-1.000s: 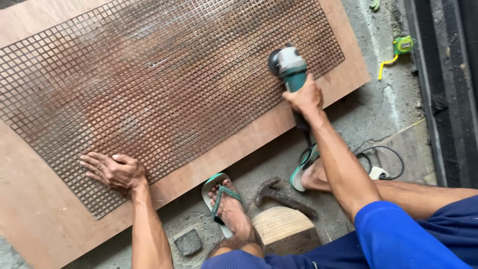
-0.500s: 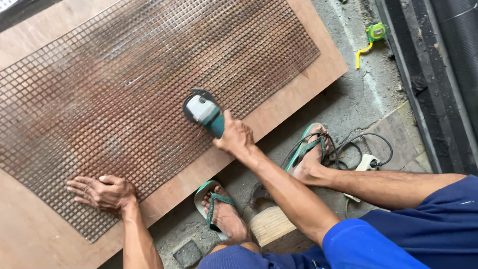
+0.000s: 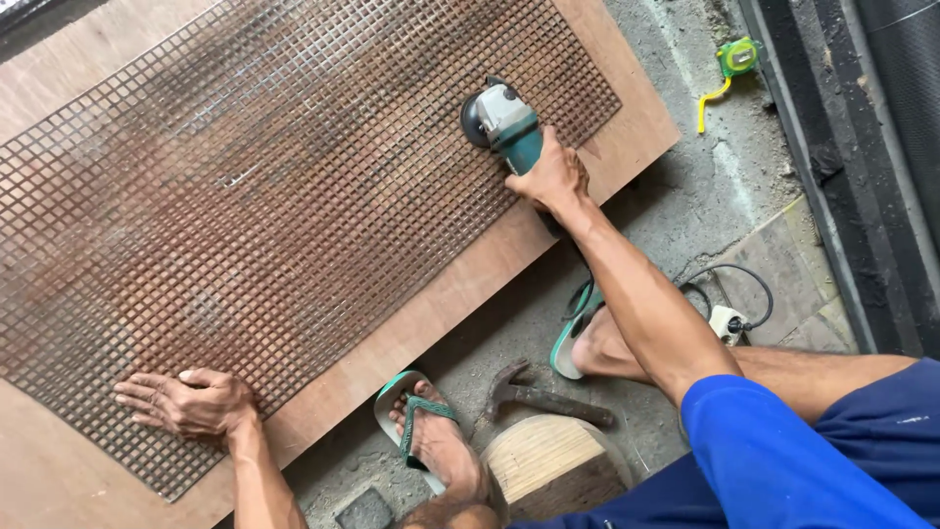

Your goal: Using an angle grinder to sand or clean a metal mesh sheet on a wooden board

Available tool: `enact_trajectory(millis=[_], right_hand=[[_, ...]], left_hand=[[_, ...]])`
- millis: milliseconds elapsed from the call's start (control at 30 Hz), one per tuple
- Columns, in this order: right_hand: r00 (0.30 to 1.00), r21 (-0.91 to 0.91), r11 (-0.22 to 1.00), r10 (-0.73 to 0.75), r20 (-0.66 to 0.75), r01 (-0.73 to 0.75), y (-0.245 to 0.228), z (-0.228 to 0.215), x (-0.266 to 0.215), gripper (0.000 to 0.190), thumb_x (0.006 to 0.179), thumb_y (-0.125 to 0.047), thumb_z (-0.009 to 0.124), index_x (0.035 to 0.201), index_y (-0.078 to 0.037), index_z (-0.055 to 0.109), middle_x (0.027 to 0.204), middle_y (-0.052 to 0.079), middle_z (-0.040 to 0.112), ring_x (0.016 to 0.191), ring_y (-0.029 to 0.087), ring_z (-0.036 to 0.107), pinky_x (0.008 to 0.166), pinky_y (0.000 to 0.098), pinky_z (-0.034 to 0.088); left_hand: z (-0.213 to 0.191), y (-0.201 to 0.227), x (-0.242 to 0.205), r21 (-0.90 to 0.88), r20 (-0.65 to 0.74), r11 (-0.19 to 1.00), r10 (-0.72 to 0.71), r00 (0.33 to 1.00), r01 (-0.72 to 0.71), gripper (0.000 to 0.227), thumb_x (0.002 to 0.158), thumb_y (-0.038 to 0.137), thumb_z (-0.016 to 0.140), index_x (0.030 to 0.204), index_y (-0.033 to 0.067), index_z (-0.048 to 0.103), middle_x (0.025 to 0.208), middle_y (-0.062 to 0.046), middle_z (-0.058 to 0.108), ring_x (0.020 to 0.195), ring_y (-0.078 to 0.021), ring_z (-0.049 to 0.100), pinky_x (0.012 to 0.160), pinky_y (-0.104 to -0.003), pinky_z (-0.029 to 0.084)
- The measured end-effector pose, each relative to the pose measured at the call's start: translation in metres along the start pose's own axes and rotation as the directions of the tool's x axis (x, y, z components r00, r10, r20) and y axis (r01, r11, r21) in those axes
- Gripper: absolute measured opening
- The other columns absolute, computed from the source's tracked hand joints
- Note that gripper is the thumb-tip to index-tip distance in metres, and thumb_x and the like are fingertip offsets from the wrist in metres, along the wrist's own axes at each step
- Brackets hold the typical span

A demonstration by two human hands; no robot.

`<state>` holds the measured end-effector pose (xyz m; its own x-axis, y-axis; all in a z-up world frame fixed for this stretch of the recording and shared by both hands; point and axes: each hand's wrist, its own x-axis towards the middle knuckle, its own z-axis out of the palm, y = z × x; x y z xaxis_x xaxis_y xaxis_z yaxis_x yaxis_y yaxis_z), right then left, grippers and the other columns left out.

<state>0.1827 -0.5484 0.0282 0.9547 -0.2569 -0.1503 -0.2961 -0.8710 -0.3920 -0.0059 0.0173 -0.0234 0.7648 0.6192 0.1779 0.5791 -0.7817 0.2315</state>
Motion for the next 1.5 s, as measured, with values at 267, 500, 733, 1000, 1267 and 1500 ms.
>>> enact_trajectory(millis=[267, 500, 733, 1000, 1267, 1500], right_hand=[[0.997, 0.015, 0.997, 0.07, 0.036, -0.07, -0.023, -0.022, -0.005, 0.068, 0.066, -0.022, 0.085, 0.119, 0.003, 0.05, 0.084, 0.013, 0.067, 0.061, 0.028, 0.068, 0.052, 0.0368, 0.06], [0.991, 0.018, 0.991, 0.131, 0.032, -0.132, -0.02, 0.007, 0.035, 0.076, 0.059, -0.022, 0.088, 0.117, 0.002, 0.045, 0.088, 0.012, 0.065, 0.064, 0.03, 0.067, 0.051, 0.0382, 0.06], [0.997, 0.092, 0.994, 0.058, 0.048, -0.062, -0.036, 0.003, 0.07, 0.078, 0.062, -0.016, 0.088, 0.122, 0.007, 0.045, 0.097, 0.013, 0.061, 0.068, 0.025, 0.068, 0.055, 0.033, 0.063], [0.987, -0.035, 0.986, 0.162, 0.019, -0.161, -0.008, -0.02, 0.051, 0.078, 0.063, -0.028, 0.092, 0.122, 0.002, 0.051, 0.096, 0.012, 0.066, 0.071, 0.026, 0.069, 0.064, 0.0394, 0.06], [0.994, -0.031, 0.994, 0.109, 0.002, -0.109, -0.038, 0.002, 0.026, 0.076, 0.061, -0.029, 0.087, 0.121, 0.001, 0.052, 0.089, 0.014, 0.07, 0.068, 0.031, 0.071, 0.061, 0.0392, 0.061], [0.993, 0.051, 0.993, 0.108, -0.041, -0.106, -0.015, 0.002, 0.05, 0.079, 0.06, -0.03, 0.09, 0.118, 0.006, 0.051, 0.09, 0.01, 0.064, 0.065, 0.024, 0.066, 0.06, 0.0354, 0.06]], left_hand=[[-0.013, 0.012, 0.002, 0.03, 0.039, 0.999, -0.038, 0.999, 0.037, 0.072, 0.092, 0.013, 0.048, 0.157, -0.0154, 0.034, 0.162, -0.032, 0.028, 0.151, -0.0463, 0.025, 0.123, -0.06, 0.013], [0.005, -0.003, 0.0, 0.034, 0.003, 0.999, -0.028, 1.0, 0.028, 0.072, 0.093, 0.016, 0.048, 0.159, -0.0098, 0.033, 0.164, -0.027, 0.029, 0.153, -0.0444, 0.025, 0.125, -0.059, 0.014], [-0.006, 0.005, -0.001, 0.04, 0.005, 0.998, -0.043, 0.999, 0.043, 0.073, 0.092, 0.015, 0.052, 0.159, -0.0095, 0.037, 0.163, -0.027, 0.028, 0.151, -0.0471, 0.029, 0.124, -0.061, 0.017], [-0.005, 0.005, -0.002, -0.035, -0.025, 0.999, 0.028, 0.999, -0.029, 0.074, 0.089, 0.012, 0.051, 0.156, -0.016, 0.039, 0.162, -0.031, 0.032, 0.151, -0.0461, 0.027, 0.124, -0.059, 0.014], [-0.022, 0.014, -0.002, -0.043, -0.011, 0.998, 0.045, 0.999, -0.046, 0.072, 0.09, 0.01, 0.054, 0.155, -0.0174, 0.039, 0.16, -0.034, 0.033, 0.15, -0.0482, 0.028, 0.123, -0.061, 0.016], [-0.017, 0.014, -0.001, -0.075, -0.038, 0.997, 0.025, 0.999, -0.027, 0.073, 0.089, 0.011, 0.054, 0.155, -0.0169, 0.039, 0.161, -0.033, 0.033, 0.15, -0.0485, 0.027, 0.123, -0.06, 0.016]])
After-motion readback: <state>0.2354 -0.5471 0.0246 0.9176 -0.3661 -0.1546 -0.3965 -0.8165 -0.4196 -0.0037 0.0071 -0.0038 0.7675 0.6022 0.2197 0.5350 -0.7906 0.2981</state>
